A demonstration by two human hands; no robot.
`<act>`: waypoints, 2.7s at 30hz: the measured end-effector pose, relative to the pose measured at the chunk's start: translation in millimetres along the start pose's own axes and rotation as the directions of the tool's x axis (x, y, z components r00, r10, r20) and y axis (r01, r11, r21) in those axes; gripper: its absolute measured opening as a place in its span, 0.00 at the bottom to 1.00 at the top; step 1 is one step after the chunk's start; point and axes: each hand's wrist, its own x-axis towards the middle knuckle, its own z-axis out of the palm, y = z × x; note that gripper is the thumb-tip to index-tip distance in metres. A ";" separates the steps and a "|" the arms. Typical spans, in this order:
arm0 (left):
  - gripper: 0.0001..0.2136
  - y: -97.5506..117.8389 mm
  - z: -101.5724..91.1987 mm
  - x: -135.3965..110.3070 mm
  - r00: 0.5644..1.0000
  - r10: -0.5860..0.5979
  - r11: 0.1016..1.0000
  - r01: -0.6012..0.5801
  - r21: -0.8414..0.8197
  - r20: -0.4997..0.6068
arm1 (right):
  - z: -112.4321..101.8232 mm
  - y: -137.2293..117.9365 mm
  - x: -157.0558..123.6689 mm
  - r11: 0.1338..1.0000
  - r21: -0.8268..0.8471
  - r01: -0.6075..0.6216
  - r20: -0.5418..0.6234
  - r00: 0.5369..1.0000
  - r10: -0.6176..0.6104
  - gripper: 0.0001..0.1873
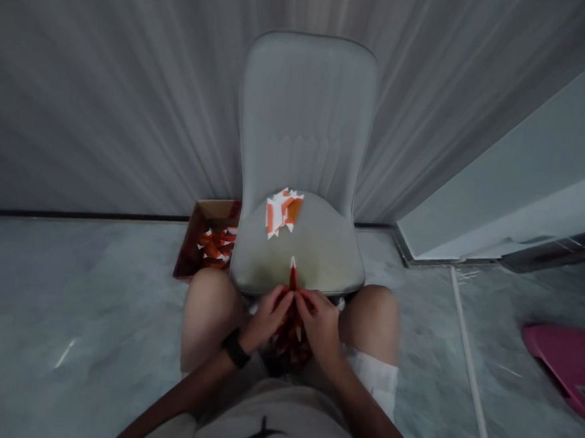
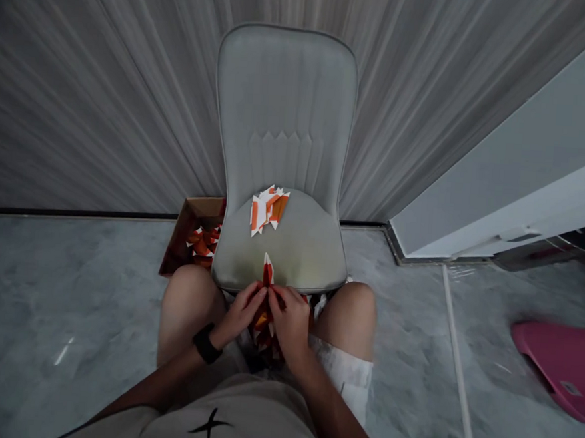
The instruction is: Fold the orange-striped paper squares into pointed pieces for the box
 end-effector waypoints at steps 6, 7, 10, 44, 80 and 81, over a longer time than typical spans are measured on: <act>0.19 2.5 -14.5 2.0 0.999 0.043 0.961 -0.041 0.275 -0.004 | -5.6 15.9 8.7 0.996 -0.038 -0.087 0.077 0.993 0.089 0.15; 0.19 2.5 -17.2 2.6 0.999 0.048 0.953 -0.051 0.299 0.017 | -7.3 20.9 10.6 0.992 -0.018 -0.128 0.104 0.986 0.129 0.15; 0.19 1.3 -22.6 4.0 0.996 0.040 0.944 -0.065 0.322 0.083 | -11.5 36.8 14.1 0.968 0.070 -0.239 0.188 0.957 0.223 0.16; 0.14 12.4 -24.2 3.2 0.985 0.129 0.899 -0.163 0.407 0.111 | -12.7 34.3 9.8 0.983 0.049 -0.179 0.117 0.978 0.173 0.19; 0.21 -0.3 -7.7 21.3 0.992 -0.049 0.989 0.066 0.135 -0.119 | -26.3 36.1 -26.4 0.978 -0.020 -0.206 0.130 0.970 0.206 0.21; 0.21 -0.3 -5.8 17.7 0.993 -0.078 0.990 0.087 0.111 -0.085 | -26.5 36.2 -26.0 0.982 -0.027 -0.189 0.113 0.975 0.191 0.21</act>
